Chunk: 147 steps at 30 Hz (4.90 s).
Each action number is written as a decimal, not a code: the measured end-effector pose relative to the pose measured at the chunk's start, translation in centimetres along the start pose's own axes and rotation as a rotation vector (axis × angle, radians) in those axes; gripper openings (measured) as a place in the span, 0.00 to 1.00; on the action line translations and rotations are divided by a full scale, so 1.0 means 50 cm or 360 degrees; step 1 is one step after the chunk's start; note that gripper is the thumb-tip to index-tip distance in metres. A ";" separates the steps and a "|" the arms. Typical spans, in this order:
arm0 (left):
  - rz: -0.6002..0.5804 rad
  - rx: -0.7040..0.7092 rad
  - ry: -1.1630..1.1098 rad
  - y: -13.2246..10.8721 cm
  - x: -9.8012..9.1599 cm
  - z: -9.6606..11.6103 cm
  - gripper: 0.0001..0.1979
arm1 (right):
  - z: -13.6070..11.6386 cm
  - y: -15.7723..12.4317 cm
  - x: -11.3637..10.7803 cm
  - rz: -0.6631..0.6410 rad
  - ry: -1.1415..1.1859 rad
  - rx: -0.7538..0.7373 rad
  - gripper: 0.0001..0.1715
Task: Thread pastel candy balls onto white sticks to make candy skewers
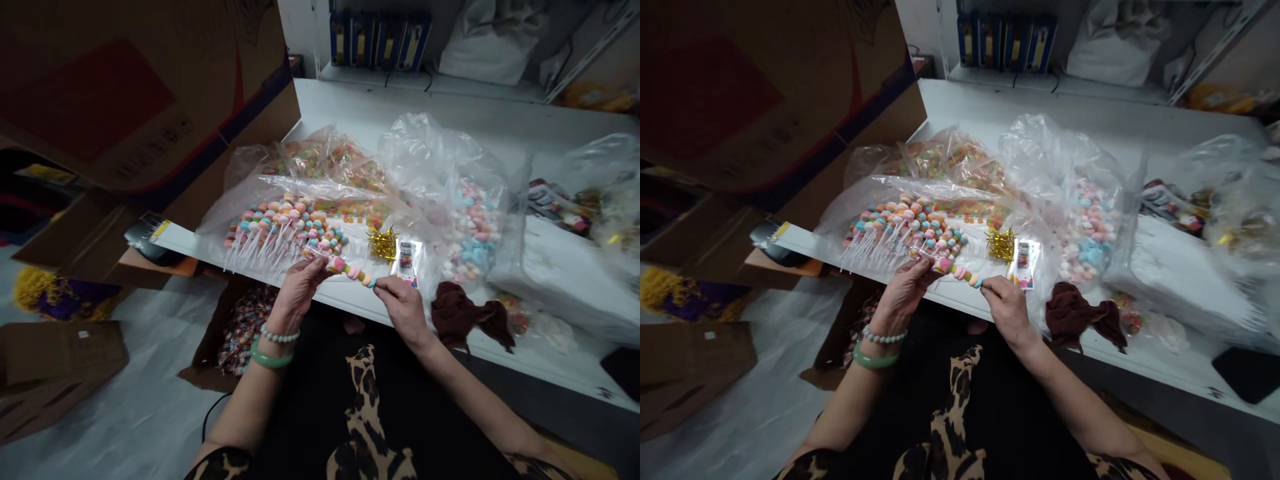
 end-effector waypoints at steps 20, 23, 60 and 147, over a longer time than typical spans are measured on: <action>-0.0027 0.0093 -0.0005 0.014 -0.011 -0.047 0.14 | 0.045 0.025 0.069 -0.0974 0.1768 0.1505 0.09; -0.0027 0.0071 0.0010 0.017 -0.017 -0.059 0.15 | 0.055 0.025 0.071 -0.1159 0.1998 0.1626 0.08; -0.0010 -0.0160 0.0131 0.008 -0.028 -0.045 0.15 | 0.056 0.060 0.109 -0.0316 0.0801 0.0781 0.05; -0.0250 -0.0325 0.0480 -0.029 -0.004 -0.095 0.15 | 0.054 0.040 0.119 0.0158 -0.0253 -0.0160 0.10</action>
Point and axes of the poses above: each hand's wrist, its own y-axis towards the middle knuckle, its own x-axis out of the palm, z = x × y, the point moved 1 cm from there along y, towards the middle knuckle, and after that the axes turned 2 degrees about -z, right-handed, at the moved point
